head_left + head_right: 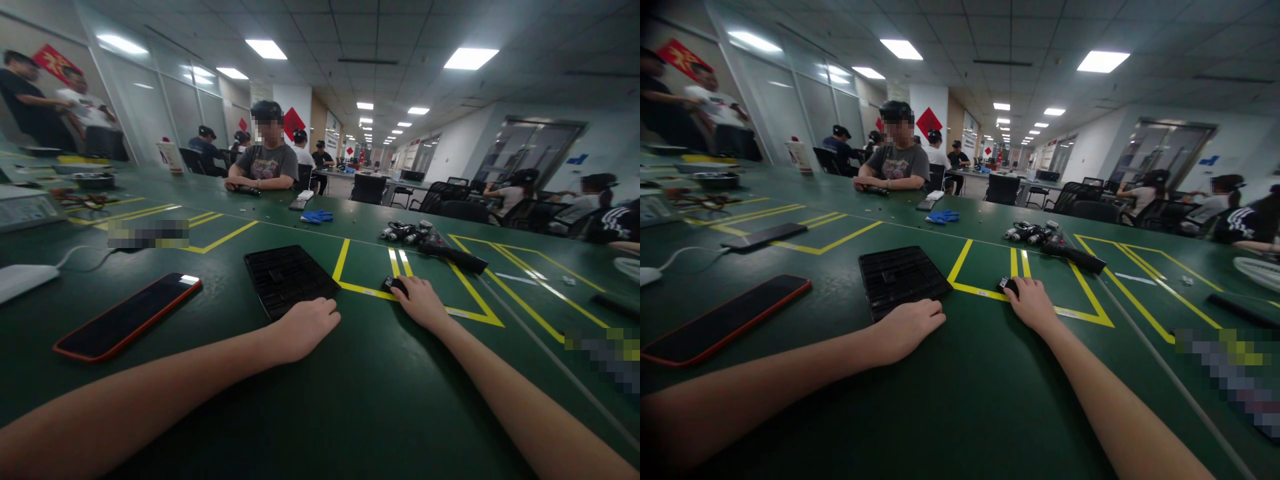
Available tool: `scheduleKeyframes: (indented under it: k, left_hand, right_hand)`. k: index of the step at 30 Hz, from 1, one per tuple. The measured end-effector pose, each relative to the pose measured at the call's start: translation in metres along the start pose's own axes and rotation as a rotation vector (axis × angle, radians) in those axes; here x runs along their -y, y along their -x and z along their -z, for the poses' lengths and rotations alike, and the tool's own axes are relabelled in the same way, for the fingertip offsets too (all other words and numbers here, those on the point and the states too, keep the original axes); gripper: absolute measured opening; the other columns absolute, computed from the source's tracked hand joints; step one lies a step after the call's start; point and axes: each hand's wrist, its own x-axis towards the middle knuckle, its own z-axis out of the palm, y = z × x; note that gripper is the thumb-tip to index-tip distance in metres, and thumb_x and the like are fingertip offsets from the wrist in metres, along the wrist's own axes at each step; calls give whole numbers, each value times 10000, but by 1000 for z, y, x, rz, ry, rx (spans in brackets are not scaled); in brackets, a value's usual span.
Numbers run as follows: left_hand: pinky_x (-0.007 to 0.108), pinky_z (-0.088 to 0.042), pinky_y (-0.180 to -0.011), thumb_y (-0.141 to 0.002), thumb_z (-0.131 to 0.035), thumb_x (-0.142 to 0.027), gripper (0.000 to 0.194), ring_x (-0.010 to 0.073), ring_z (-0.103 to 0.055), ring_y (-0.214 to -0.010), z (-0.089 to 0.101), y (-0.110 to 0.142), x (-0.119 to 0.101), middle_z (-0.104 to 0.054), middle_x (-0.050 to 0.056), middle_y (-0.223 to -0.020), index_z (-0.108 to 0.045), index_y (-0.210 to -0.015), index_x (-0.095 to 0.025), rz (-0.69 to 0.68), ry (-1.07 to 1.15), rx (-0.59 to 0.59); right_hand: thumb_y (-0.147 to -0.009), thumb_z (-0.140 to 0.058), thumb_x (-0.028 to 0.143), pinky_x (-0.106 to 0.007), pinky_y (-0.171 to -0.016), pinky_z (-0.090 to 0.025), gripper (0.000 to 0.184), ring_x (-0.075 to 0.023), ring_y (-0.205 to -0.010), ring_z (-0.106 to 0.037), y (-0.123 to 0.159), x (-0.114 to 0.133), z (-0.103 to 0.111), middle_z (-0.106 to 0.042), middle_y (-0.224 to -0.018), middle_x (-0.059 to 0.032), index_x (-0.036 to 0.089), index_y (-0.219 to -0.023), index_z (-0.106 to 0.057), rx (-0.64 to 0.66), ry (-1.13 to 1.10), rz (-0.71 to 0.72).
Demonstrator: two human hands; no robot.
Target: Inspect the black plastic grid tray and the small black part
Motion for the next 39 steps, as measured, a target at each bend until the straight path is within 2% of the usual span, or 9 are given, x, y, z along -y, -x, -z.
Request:
scheduleKeyframes:
  k: [4, 8, 10, 13, 16, 18, 21, 29, 39]
  left_hand:
    - [328, -476, -704, -857, -410, -162, 183, 176, -557, -801, 7, -7, 10, -589, 65, -884, -591, -881, -153, 135, 402, -112]
    - [291, -497, -596, -804, -427, -195, 139, 149, -588, -687, 25, -17, 42, -591, 50, -766, -547, -853, -146, 541, 1218, -321]
    - [271, -485, -574, -778, -418, -193, 123, 143, -591, -662, 32, -17, 64, -585, 54, -730, -531, -787, -145, 690, 1345, -417]
    - [271, -459, -561, -744, -484, -306, 172, 177, -598, -691, 33, -11, 97, -599, 59, -735, -556, -770, -152, 821, 931, -395]
    - [327, -457, -661, -678, -559, -499, 403, 277, -602, -853, 27, -1, 121, -642, 123, -883, -611, -850, -138, 798, 288, -185]
    - [356, -449, -698, -688, -496, -614, 551, 318, -599, -891, 23, 3, 129, -650, 170, -934, -632, -883, -118, 765, 70, -17]
    - [346, -442, -702, -734, -359, -692, 663, 315, -613, -876, 21, 4, 131, -669, 185, -890, -659, -863, -115, 731, -5, 119]
    - [324, -432, -647, -621, -278, -848, 816, 319, -614, -832, 31, 6, 123, -659, 205, -906, -668, -706, -136, 681, -60, 158]
    - [354, -437, -748, -718, -451, -659, 609, 319, -578, -953, 17, 6, 116, -617, 195, -1033, -603, -942, -113, 723, -39, 24]
  right_hand:
    - [-875, -320, 450, -433, -938, -385, 508, -306, -1087, -477, 0, -1, 0, -547, -1194, -160, 129, -1228, -495, -7, 5, 14]
    - [-875, -319, 453, -429, -930, -391, 511, -302, -1072, -485, 0, -1, 0, -561, -1177, -159, 125, -1223, -498, -21, 7, 26]
    - [-875, -316, 456, -429, -928, -392, 512, -302, -1075, -482, 0, -1, 1, -561, -1180, -158, 126, -1222, -497, -19, -2, 23]
    - [-872, -328, 446, -427, -923, -392, 498, -307, -1069, -482, 0, 0, 1, -561, -1179, -159, 128, -1214, -501, -19, 6, 16]
    - [-846, -382, 452, -426, -923, -388, 505, -314, -1059, -481, 0, 1, 1, -557, -1177, -156, 128, -1216, -497, -14, 30, 11]
    - [-831, -404, 458, -427, -927, -387, 518, -315, -1063, -477, -1, 0, 1, -553, -1176, -151, 129, -1222, -489, -2, 24, 7]
    - [-830, -405, 455, -429, -920, -393, 509, -310, -1065, -476, -1, 0, 1, -549, -1175, -148, 141, -1222, -487, 1, 1, -4]
    - [-830, -408, 439, -431, -918, -398, 488, -308, -1077, -474, -1, -1, 0, -551, -1177, -148, 144, -1210, -495, -10, -23, 3]
    - [-822, -467, 391, -433, -934, -387, 443, -305, -1083, -476, -2, 0, 2, -555, -1181, -152, 129, -1173, -532, 7, -84, -29]
